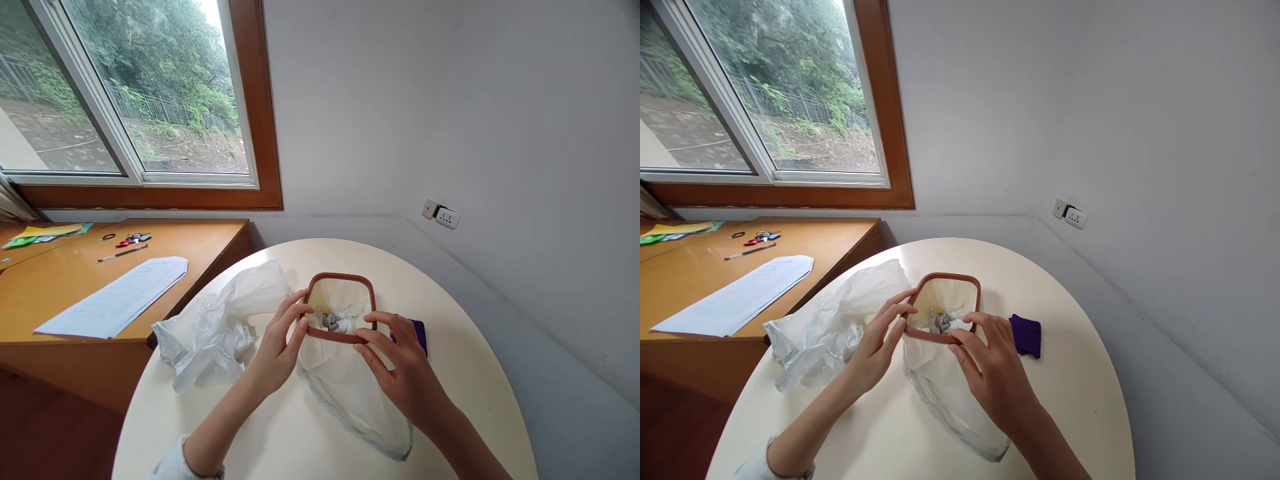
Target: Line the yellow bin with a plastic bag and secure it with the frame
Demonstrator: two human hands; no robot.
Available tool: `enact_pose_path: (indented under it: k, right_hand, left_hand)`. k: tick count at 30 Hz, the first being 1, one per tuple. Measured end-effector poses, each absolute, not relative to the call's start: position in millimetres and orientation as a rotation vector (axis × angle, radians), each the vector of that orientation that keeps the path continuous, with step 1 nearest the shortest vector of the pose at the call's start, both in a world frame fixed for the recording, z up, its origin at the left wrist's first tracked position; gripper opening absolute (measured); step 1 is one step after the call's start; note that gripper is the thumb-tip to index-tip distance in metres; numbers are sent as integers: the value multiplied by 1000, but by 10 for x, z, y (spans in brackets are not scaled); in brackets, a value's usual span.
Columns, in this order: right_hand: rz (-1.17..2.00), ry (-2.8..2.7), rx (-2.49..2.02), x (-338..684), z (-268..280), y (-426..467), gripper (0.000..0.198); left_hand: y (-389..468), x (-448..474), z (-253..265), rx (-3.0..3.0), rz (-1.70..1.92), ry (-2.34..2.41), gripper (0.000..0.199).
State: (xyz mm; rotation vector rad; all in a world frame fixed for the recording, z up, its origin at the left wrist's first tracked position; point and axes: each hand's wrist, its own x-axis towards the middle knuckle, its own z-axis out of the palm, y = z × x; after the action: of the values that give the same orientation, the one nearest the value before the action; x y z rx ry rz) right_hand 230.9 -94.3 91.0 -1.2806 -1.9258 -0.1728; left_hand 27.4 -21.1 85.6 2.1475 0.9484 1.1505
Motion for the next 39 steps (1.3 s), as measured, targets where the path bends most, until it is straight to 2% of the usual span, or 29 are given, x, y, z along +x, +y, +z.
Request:
enact_pose_path:
  k: [5, 10, 16, 22, 29, 39]
  right_hand:
    - [-54, -1946, -1246, 2404, 956, -980, 17]
    - [121, -1971, -1115, 2586, 1074, -956, 21]
    - [194, -1938, -1181, 2729, 1092, -698, 19]
    - [352, -1726, -1241, 2715, 856, -403, 24]
    - [486, -1545, -1231, 2664, 669, -243, 28]
    - [528, -1490, -1255, 2583, 684, -211, 26]
  left_hand:
    - [-237, 170, 892, 2384, 1120, 862, 16]
    - [-151, 15, 1012, 2546, 1029, 772, 25]
    - [-119, 110, 1141, 2681, 1043, 667, 11]
    - [-324, 512, 1017, 2718, 1301, 922, 10]
    - [-437, 678, 836, 2669, 1301, 1107, 6]
    - [-398, 636, 873, 2619, 1343, 1125, 9]
